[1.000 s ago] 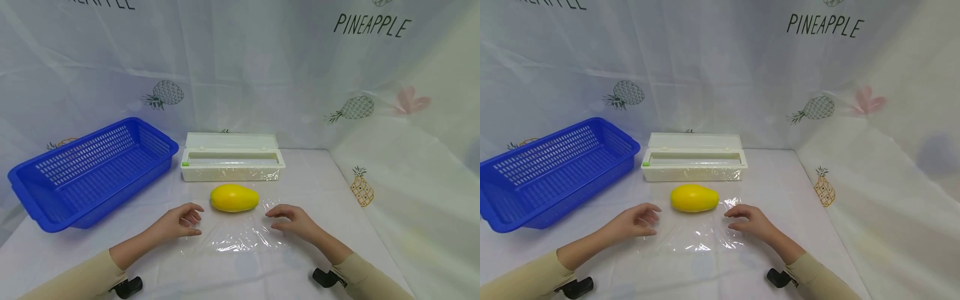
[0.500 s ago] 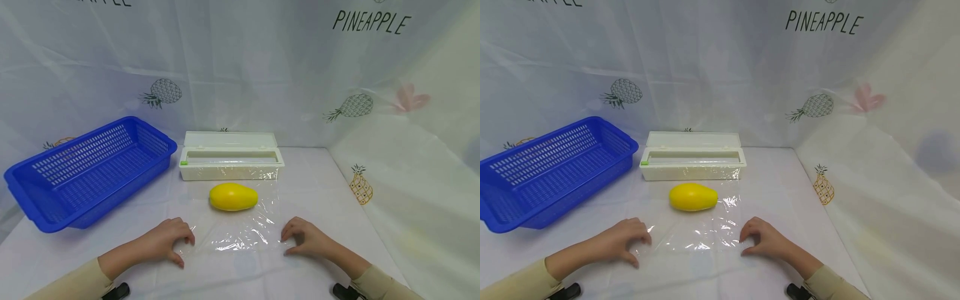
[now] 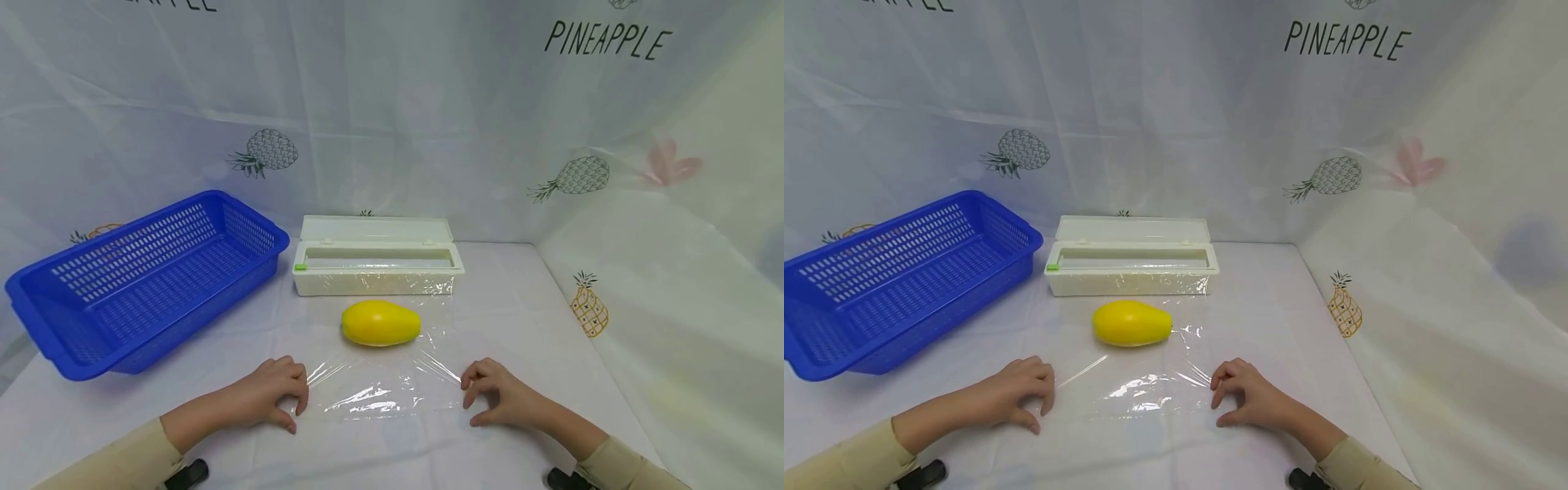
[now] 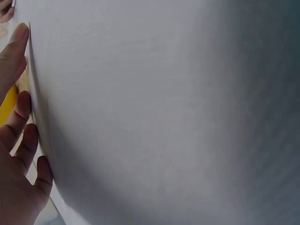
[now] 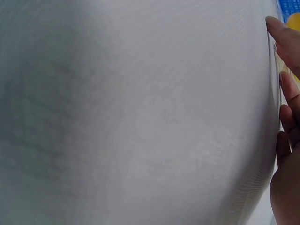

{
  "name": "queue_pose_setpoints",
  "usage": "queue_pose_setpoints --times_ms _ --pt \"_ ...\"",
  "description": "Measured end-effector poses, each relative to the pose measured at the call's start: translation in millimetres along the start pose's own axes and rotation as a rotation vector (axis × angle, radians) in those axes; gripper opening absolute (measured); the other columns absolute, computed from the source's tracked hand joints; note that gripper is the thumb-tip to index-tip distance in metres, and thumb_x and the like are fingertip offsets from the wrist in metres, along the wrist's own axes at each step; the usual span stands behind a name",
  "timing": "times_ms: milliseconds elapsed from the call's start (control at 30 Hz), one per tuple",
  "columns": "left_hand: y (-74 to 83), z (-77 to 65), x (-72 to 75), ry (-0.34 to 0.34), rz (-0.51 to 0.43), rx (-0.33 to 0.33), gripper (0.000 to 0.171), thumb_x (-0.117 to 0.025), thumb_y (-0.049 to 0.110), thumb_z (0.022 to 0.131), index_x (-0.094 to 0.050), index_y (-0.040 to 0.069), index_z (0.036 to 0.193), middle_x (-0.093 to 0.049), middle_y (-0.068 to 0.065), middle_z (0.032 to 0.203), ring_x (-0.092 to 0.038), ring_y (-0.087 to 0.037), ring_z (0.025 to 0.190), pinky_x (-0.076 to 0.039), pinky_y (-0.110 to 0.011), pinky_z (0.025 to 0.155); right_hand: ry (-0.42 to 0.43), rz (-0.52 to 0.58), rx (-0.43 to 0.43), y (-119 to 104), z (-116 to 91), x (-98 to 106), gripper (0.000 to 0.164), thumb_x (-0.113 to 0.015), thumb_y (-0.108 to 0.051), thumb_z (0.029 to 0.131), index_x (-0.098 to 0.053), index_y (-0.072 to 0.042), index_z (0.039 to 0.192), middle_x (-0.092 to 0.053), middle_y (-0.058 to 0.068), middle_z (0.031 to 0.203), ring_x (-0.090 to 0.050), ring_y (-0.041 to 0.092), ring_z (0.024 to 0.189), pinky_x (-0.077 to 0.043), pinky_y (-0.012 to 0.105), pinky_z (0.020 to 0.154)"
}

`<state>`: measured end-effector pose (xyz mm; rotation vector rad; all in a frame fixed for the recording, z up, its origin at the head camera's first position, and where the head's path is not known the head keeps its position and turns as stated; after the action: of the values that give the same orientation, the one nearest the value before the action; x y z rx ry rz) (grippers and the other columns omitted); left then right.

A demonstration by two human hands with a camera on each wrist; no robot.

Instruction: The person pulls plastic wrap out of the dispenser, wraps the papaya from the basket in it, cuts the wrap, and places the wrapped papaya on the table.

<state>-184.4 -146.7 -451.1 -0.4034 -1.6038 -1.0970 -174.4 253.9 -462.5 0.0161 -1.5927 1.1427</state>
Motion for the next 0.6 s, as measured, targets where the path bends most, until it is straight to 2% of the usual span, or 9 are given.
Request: queue_pose_setpoints --times_ms 133,200,433,600 --pt "-0.8 -0.6 1.1 -0.008 -0.019 -0.014 0.02 -0.077 0.048 0.074 -0.061 0.036 0.077 -0.042 0.023 0.088 -0.037 -0.002 0.084 -0.032 -0.029 0.071 0.003 0.033 -0.017 -0.8 -0.6 0.3 0.01 -0.081 -0.037 0.078 -0.075 -0.033 0.085 -0.057 -0.01 0.11 -0.043 0.013 0.108 -0.037 0.025 0.096" --pt "-1.7 -0.4 1.2 -0.005 -0.016 -0.023 0.019 -0.077 0.047 0.075 -0.061 0.037 0.076 -0.041 0.023 0.088 -0.037 -0.002 0.084 -0.033 -0.028 0.071 0.017 0.038 0.002 -0.7 -0.4 -0.2 0.007 -0.081 -0.035 0.079 -0.077 -0.031 0.083 -0.058 -0.009 0.11 -0.044 0.014 0.108 -0.037 0.024 0.097" --pt "-1.4 0.9 2.3 0.052 0.012 -0.093 0.017 -0.077 0.044 0.075 -0.062 0.036 0.074 -0.041 0.023 0.084 -0.038 0.0 0.081 -0.032 -0.023 0.067 0.054 0.047 0.013 2.5 -0.5 -1.5 0.006 -0.08 -0.034 0.079 -0.079 -0.028 0.08 -0.06 -0.009 0.107 -0.045 0.011 0.106 -0.037 0.02 0.095" --pt "-3.6 1.2 2.5 0.001 -0.019 -0.044 0.019 -0.078 0.043 0.075 -0.062 0.035 0.077 -0.044 0.024 0.086 -0.04 -0.001 0.083 -0.036 -0.026 0.07 0.052 0.034 -0.001 4.1 -0.4 -1.4 0.008 -0.08 -0.035 0.078 -0.078 -0.028 0.08 -0.06 -0.01 0.107 -0.046 0.01 0.106 -0.038 0.021 0.094"
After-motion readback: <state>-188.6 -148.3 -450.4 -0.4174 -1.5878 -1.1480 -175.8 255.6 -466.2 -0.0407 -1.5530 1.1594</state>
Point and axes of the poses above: each hand's wrist, its own z-axis towards the middle knuckle, its own x-axis out of the back of the hand, y = z × x, the point moved 5 cm from there along z, towards the middle knuckle
